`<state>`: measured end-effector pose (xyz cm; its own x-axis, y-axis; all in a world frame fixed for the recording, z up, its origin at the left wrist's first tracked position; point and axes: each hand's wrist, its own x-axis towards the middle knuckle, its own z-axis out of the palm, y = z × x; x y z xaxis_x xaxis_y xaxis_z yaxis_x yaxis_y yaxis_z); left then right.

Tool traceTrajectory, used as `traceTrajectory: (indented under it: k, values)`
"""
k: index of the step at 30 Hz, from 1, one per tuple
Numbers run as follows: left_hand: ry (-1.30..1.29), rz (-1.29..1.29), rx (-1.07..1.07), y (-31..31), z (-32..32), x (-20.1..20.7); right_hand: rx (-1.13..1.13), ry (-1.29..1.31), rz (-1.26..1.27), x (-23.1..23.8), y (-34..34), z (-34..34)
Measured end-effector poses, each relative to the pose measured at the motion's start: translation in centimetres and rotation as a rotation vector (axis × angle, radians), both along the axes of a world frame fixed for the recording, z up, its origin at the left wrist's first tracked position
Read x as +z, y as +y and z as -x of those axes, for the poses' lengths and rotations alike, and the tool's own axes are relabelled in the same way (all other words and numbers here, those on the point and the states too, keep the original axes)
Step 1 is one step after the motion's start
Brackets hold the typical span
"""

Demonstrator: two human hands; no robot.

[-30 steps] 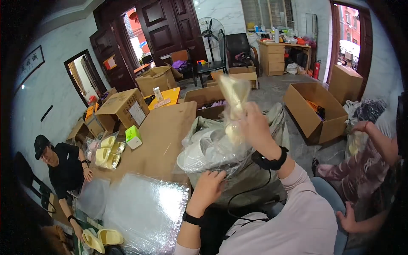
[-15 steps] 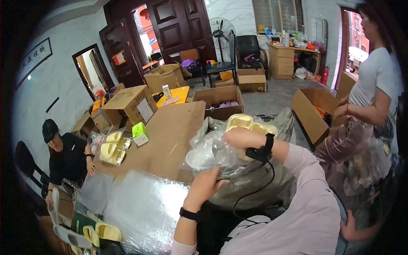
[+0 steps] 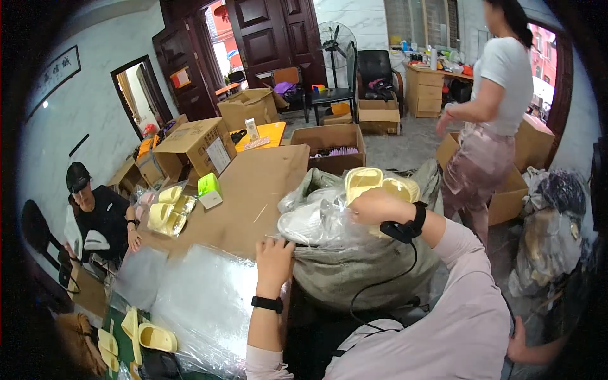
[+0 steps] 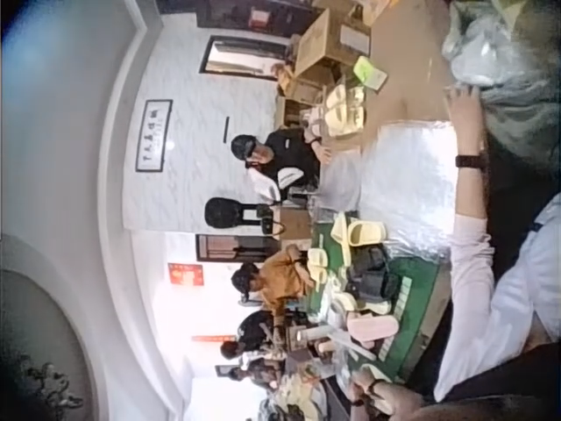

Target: The recorder is packaging sandals into plastic bags and placing them into a large storage bag.

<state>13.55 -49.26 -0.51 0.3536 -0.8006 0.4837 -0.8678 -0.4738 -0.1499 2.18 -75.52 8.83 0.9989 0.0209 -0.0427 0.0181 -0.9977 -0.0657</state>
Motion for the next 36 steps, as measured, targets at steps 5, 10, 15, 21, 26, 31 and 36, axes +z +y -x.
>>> traceTrajectory:
  k: [5,10,15,21,26,31,36]
  values:
    - [0.116,-0.144,0.162,-0.4,-0.6,0.5,0.013,-0.18,0.049,-0.9,0.9,2.1]
    - [0.25,-0.069,0.083,1.1,-1.5,-0.4,-0.052,0.047,-0.227,1.6,1.4,3.8]
    - [0.24,-0.014,0.054,0.8,-1.5,-0.2,0.157,-0.075,-0.271,0.0,-5.3,2.1]
    - [0.047,-0.054,0.128,-0.1,-2.7,1.2,0.123,-0.128,0.112,-1.9,0.6,2.3]
    - [0.061,0.051,0.065,-0.3,-2.2,2.0,0.163,-0.204,0.044,-2.8,-1.8,2.7]
    - [0.084,0.136,0.046,0.6,-1.9,3.3,0.135,-0.209,0.039,-0.9,-4.8,3.3]
    - [0.354,0.339,0.072,-0.4,-2.5,1.1,0.302,-0.323,-0.113,0.8,-6.1,3.5]
